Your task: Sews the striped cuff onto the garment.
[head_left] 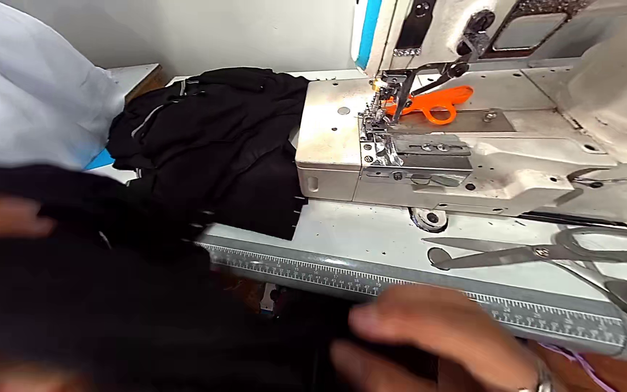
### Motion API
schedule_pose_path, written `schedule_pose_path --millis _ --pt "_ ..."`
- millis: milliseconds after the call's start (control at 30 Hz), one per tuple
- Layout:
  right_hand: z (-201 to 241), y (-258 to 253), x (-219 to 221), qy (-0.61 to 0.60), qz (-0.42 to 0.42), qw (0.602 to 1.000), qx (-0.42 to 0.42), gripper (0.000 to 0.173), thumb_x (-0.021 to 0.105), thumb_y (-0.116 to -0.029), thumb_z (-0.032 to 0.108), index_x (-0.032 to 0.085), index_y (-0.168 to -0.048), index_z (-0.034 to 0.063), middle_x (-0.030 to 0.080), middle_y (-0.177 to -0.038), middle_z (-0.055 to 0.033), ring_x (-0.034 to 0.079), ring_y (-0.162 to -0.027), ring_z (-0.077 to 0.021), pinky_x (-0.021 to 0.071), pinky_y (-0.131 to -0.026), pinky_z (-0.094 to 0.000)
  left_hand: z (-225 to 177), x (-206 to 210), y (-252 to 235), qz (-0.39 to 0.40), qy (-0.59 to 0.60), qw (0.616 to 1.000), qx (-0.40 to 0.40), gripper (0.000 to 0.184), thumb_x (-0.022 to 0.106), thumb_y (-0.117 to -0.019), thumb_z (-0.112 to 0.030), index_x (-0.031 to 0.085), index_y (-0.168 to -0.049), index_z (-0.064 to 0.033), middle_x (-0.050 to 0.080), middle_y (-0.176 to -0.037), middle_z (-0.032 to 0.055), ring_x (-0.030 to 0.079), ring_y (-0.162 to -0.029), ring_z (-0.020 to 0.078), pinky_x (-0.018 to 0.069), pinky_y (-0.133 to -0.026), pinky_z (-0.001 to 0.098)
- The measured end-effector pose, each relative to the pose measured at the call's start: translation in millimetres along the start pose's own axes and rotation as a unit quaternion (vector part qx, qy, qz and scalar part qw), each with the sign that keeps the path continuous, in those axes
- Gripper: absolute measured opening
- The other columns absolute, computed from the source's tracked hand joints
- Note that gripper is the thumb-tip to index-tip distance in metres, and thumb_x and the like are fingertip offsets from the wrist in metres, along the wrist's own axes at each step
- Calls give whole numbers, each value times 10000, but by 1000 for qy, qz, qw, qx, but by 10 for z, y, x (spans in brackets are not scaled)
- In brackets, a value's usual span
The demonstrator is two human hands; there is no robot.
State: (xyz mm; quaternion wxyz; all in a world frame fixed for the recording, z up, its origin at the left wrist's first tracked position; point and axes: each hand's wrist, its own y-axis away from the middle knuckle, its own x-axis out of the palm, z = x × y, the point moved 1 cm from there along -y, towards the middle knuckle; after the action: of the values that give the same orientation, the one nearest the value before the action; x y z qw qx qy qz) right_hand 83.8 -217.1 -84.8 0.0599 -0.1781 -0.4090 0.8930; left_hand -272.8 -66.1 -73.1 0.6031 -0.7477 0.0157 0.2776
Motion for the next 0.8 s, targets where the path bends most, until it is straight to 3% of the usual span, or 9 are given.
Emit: schedule_pose_path --millis 33,100,200,267,367,433,533,700,800 --pt "-85 -38 39 38 -31 999 -14 172 669 -1010 248 743 -1073 106 695 -1128 -17 621 -1123 -64 494 -999 -203 -42 259 -386 -27 -92 994 51 303 564 -1050 -281 684 -1130 -14 681 -1158 95 624 -1151 164 471 -1032 322" --pt "-288 -87 125 91 -99 991 -15 159 640 -1028 246 736 -1046 121 714 -1008 20 657 -993 -22 541 -879 -171 -175 685 -1051 23 -225 971 73 202 558 -1036 -125 706 -1021 11 703 -1044 185 625 -1103 329 435 -1010 476" --pt "-614 -86 218 40 -147 982 109 163 669 -991 254 760 -943 127 689 -773 89 622 -712 72 519 -643 -92 -382 1146 -1256 167 -201 965 5 340 596 -941 -49 653 -1271 11 618 -1338 276 535 -1307 482 355 -1106 661" --pt "-772 -47 222 -81 -138 954 254 113 688 -967 243 758 -950 156 686 -737 82 623 -633 21 521 -577 -131 -725 1364 -909 155 -100 982 -45 313 653 -984 -171 665 -1257 -19 656 -1295 166 609 -1250 285 486 -1070 458" --pt "-853 50 212 -221 -117 901 354 106 715 -940 224 736 -994 135 716 -807 11 682 -721 -57 578 -662 -202 -1200 1694 -155 116 89 977 -159 380 705 -960 -442 625 -1039 -79 676 -959 29 656 -857 43 565 -757 203" --pt "-817 125 211 -267 -98 899 334 152 745 -921 222 720 -1038 128 730 -890 7 704 -811 -59 601 -741 -217 -1364 1901 175 103 158 957 -220 391 745 -937 -382 622 -1050 -28 677 -953 73 657 -830 45 566 -737 179" --pt "-827 240 184 -252 -40 923 287 377 803 -870 314 653 -1175 151 701 -1008 41 682 -952 -52 582 -860 -218 -1444 2033 362 23 219 941 -258 146 658 -969 -126 662 -1032 6 716 -995 79 689 -925 31 583 -813 167" --pt "-852 369 167 -87 -64 965 238 136 699 -874 105 704 -1010 95 695 -953 38 670 -841 1 588 -754 -159 -1407 1905 320 -8 208 945 -253 168 509 -1039 -78 673 -1049 -43 695 -1016 29 653 -986 12 537 -863 147" --pt "-847 389 227 88 -65 978 176 316 697 -840 180 609 -1132 100 646 -1046 -33 634 -903 -39 544 -774 -179 -1483 1828 229 11 172 960 -220 213 421 -1089 -125 624 -1111 -66 627 -1000 24 608 -962 6 492 -874 129"
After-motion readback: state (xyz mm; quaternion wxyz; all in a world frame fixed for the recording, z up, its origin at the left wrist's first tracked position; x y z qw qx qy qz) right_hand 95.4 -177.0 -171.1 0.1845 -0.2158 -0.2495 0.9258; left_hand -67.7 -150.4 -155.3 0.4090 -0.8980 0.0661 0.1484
